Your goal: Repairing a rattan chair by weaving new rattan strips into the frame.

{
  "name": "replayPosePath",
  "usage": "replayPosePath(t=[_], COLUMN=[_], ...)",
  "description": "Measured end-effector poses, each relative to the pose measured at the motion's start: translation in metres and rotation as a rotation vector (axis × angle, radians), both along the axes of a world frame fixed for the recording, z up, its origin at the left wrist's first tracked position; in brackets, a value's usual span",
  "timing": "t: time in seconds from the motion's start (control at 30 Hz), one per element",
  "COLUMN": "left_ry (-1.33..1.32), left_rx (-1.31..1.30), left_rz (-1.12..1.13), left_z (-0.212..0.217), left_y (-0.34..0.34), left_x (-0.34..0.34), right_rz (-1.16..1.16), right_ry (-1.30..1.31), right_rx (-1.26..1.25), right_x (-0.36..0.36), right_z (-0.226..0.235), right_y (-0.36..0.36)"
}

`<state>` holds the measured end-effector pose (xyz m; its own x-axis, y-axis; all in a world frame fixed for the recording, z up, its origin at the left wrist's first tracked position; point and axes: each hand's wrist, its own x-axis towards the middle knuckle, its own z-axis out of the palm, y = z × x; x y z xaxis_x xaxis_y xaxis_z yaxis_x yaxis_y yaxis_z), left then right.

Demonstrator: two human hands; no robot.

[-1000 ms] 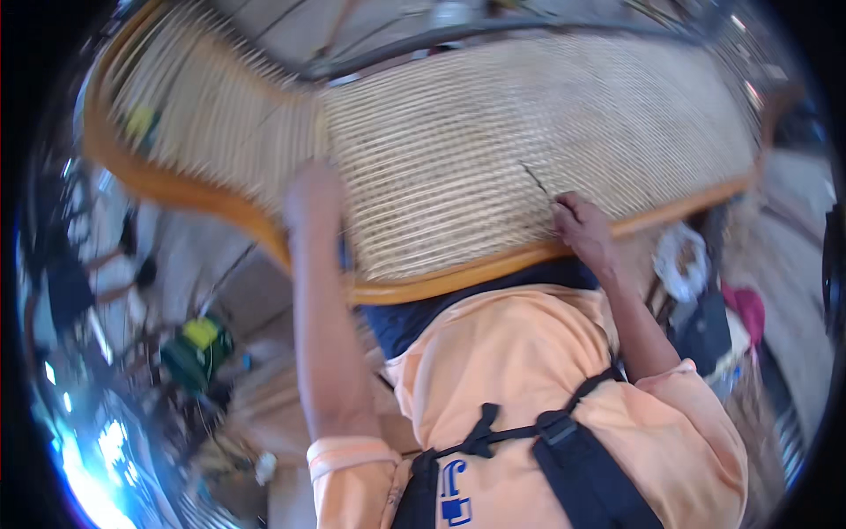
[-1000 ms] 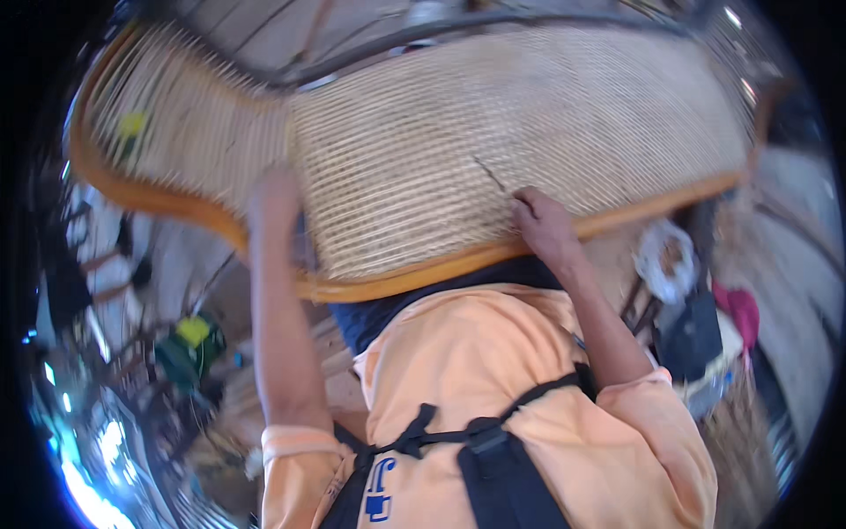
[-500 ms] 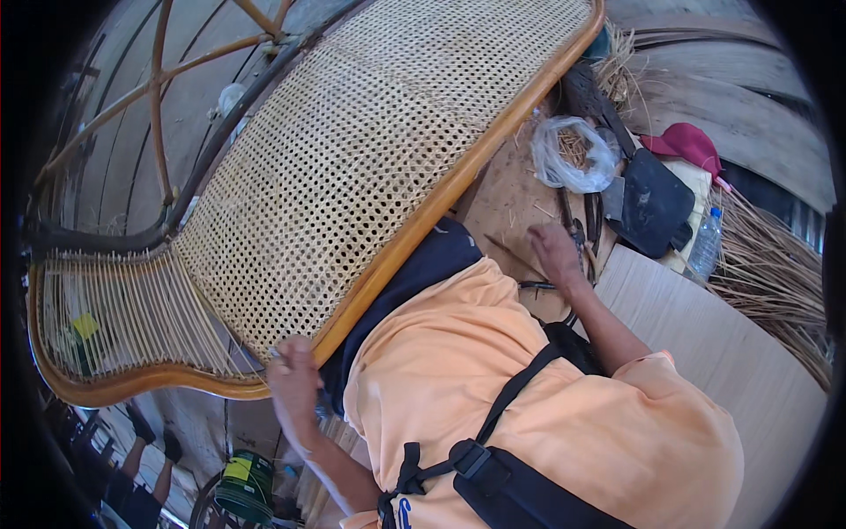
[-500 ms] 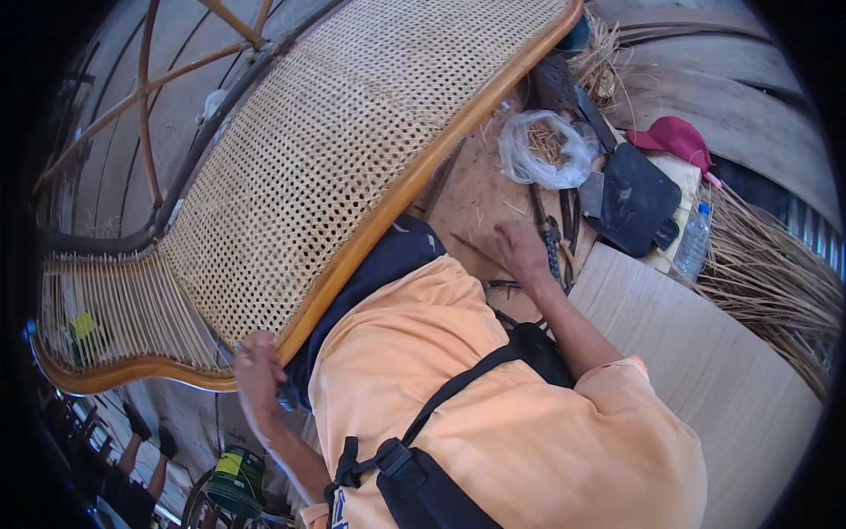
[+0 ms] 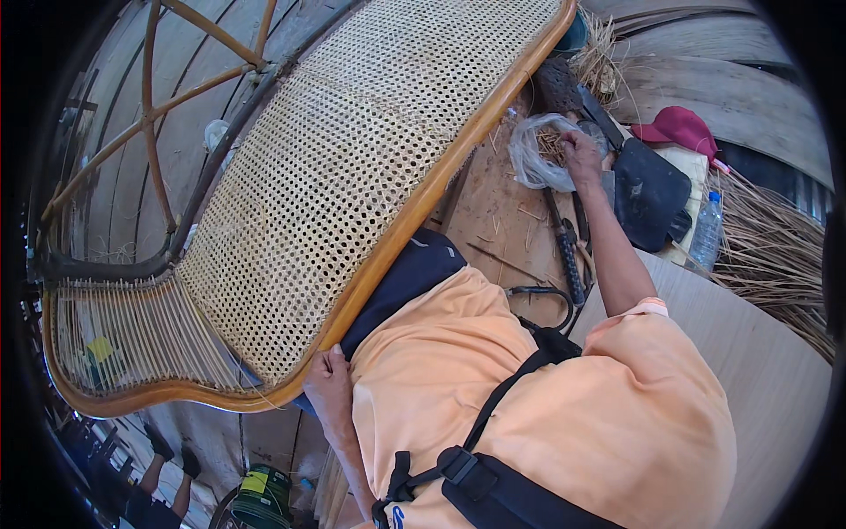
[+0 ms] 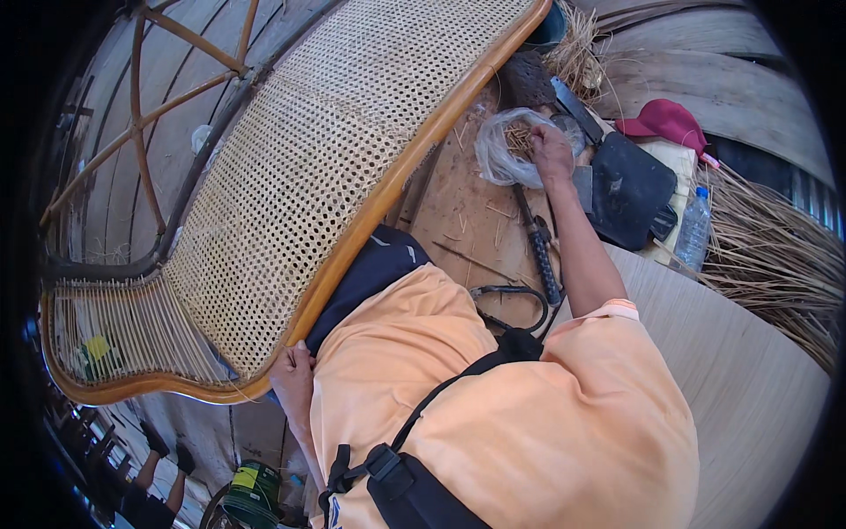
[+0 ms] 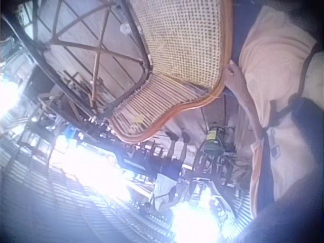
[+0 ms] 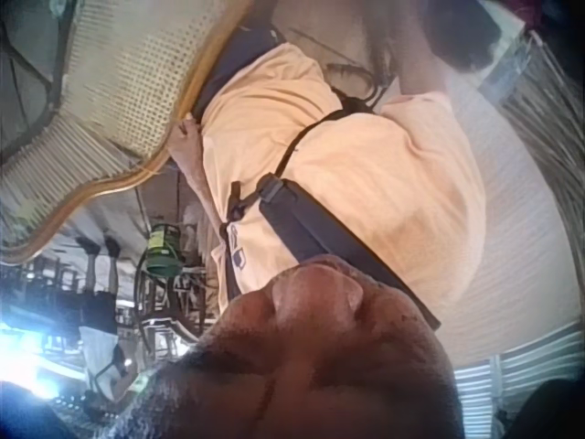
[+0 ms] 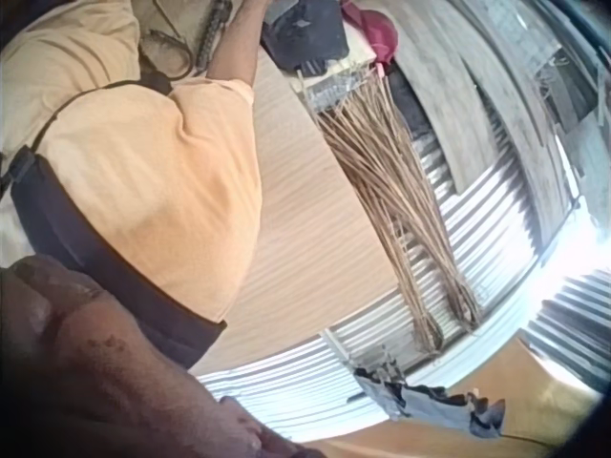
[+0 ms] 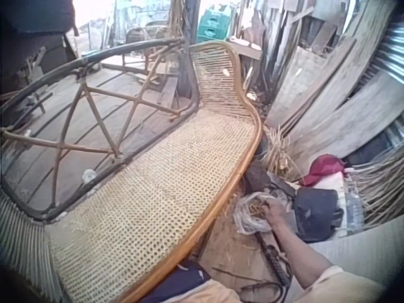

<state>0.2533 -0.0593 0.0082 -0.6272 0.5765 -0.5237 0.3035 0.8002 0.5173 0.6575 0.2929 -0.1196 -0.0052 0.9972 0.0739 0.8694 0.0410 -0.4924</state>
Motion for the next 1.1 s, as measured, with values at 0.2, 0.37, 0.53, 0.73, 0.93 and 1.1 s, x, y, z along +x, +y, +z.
replayPosePath(t=[0.2, 0.37, 0.53, 0.73, 0.93, 1.1], left_ry=[0.063, 0.058, 0.066, 0.011, 0.010, -0.061], left_rx=[0.042, 0.063, 0.080, 0.105, 0.009, 0.102], left_rz=[0.015, 0.001, -0.011, -0.018, -0.080, -0.087], left_z=[-0.006, -0.009, -0.011, -0.012, -0.006, 0.027], left_y=[0.001, -0.001, -0.005, -0.004, -0.001, 0.017], left_x=[0.004, 0.005, 0.005, 0.002, -0.004, -0.002], right_rz=[0.101, 0.093, 0.194, 0.022, -0.056, 0.230], right_ry=[-0.238, -0.329, -0.115, 0.512, 0.456, 0.354], right_rx=[0.091, 0.001, 0.011, -0.328, -0.396, -0.217], right_x=[-0.015, 0.000, 0.013, 0.020, 0.009, -0.052], right_z=[-0.012, -0.006, -0.001, 0.003, 0.033, 0.074], right_y=[0.003, 0.008, -0.005, -0.013, -0.021, -0.034])
